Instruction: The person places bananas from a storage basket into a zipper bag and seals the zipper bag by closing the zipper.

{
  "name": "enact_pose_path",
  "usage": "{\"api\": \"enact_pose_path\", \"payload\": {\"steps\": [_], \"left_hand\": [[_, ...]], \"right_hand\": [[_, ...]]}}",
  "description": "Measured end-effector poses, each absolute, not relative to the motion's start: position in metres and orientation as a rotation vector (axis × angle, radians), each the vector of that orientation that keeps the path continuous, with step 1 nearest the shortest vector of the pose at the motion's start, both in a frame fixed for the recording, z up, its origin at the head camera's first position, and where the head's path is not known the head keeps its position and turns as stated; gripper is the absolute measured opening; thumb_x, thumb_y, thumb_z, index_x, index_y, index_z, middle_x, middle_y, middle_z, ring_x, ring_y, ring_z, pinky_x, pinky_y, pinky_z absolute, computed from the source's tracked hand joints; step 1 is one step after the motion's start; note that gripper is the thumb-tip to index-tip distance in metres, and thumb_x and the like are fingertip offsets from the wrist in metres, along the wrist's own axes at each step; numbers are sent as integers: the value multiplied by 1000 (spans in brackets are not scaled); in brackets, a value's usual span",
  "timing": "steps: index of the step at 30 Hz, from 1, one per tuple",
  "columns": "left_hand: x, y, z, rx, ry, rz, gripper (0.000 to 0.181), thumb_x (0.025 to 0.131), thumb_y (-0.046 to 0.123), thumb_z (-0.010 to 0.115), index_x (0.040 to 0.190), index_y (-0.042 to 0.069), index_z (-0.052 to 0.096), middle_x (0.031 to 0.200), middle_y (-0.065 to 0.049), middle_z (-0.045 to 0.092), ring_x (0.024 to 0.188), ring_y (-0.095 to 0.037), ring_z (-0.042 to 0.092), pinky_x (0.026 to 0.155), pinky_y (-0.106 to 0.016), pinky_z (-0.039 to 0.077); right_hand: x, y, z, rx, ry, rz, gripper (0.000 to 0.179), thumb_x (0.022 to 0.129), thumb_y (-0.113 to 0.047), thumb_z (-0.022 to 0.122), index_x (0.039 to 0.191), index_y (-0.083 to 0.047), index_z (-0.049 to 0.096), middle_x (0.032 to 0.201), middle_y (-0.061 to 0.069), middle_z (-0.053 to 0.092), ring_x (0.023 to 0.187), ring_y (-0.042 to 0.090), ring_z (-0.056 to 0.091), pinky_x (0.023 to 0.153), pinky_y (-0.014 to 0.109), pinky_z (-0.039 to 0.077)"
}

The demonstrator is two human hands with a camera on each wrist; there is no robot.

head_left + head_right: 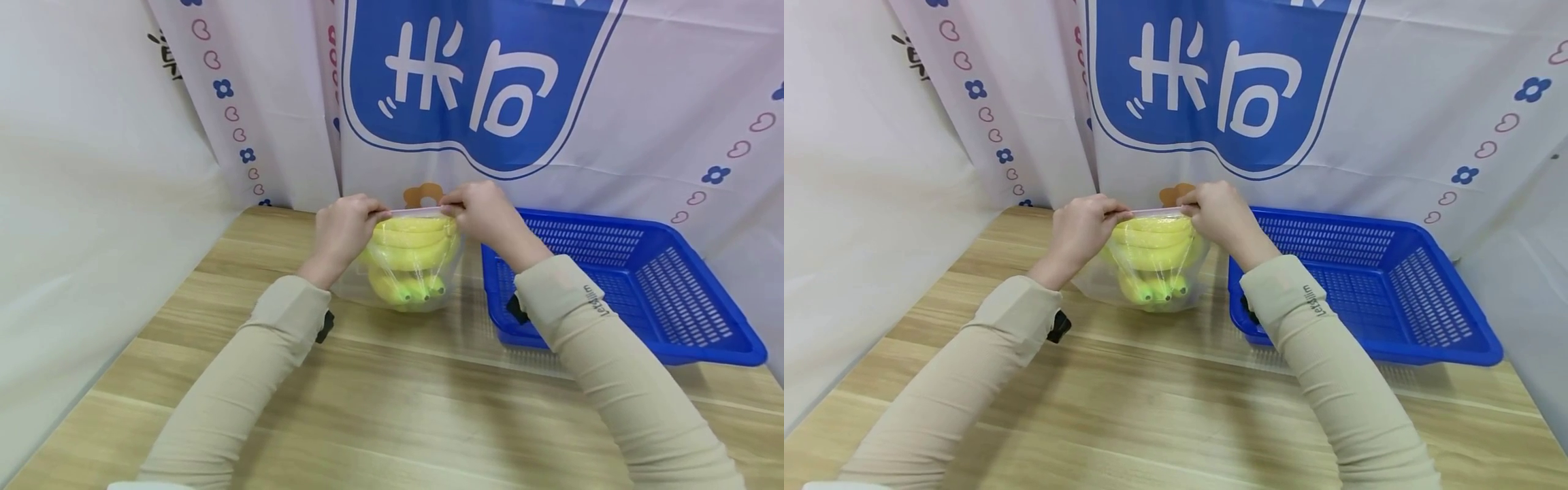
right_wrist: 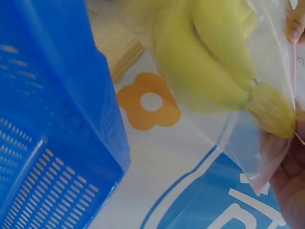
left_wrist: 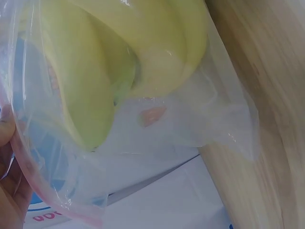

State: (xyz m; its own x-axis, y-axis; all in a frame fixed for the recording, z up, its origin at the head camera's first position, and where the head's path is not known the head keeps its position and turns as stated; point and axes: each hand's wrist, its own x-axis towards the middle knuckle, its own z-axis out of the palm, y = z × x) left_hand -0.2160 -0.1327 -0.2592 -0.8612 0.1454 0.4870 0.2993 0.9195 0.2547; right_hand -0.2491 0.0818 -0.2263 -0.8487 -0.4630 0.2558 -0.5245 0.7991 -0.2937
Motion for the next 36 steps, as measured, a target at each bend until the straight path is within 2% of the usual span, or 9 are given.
{"api": "enact_pose_path", "payload": {"steps": [3, 7, 13, 22, 29, 36], "left_hand": [[-215, -134, -260, -329, -2604, -448, 24, 90, 34, 63, 97, 16, 76, 95, -2, 75, 83, -21, 71, 59, -36, 53], [-214, -135, -261, -326, -2596, -454, 23, 89, 34, 63, 97, 16, 76, 95, -2, 75, 83, -21, 71, 59, -37, 53], [-214, -138, -261, -313, -2595, -458, 23, 89, 34, 64, 97, 16, 76, 95, -2, 75, 83, -21, 71, 59, -37, 53], [-214, -137, -259, -332, -2607, -447, 23, 89, 32, 63, 98, 15, 76, 94, -3, 75, 82, -22, 71, 59, -36, 53], [-216, -138, -255, -303, -2615, -435, 23, 90, 33, 63, 99, 16, 76, 94, -2, 74, 85, -23, 70, 59, -38, 52], [-216, -140, -255, -322, -2617, -379, 23, 89, 34, 63, 97, 16, 76, 93, -2, 74, 81, -22, 70, 56, -35, 50]], "right_hand": [[-247, 81, -223, 722, -2849, 452, 24, 95, -23, 59, 110, -10, 73, 103, 10, 70, 94, 27, 64, 78, 39, 54], [-244, 79, -224, 664, -2811, 349, 25, 95, -28, 59, 110, -15, 73, 105, 10, 73, 92, 30, 67, 75, 45, 54], [-242, 76, -230, 656, -2733, 380, 25, 95, -27, 58, 111, -15, 73, 105, 13, 73, 88, 34, 67, 70, 48, 54], [-246, 75, -227, 699, -2750, 500, 23, 94, -19, 59, 108, -5, 73, 103, 17, 72, 94, 33, 67, 85, 44, 55], [-247, 74, -221, 704, -2792, 472, 21, 94, -18, 61, 105, -6, 74, 104, 13, 73, 95, 28, 68, 84, 40, 55], [-248, 80, -219, 733, -2890, 526, 22, 94, -16, 60, 107, -4, 73, 108, 15, 72, 99, 30, 67, 87, 42, 55]]}}
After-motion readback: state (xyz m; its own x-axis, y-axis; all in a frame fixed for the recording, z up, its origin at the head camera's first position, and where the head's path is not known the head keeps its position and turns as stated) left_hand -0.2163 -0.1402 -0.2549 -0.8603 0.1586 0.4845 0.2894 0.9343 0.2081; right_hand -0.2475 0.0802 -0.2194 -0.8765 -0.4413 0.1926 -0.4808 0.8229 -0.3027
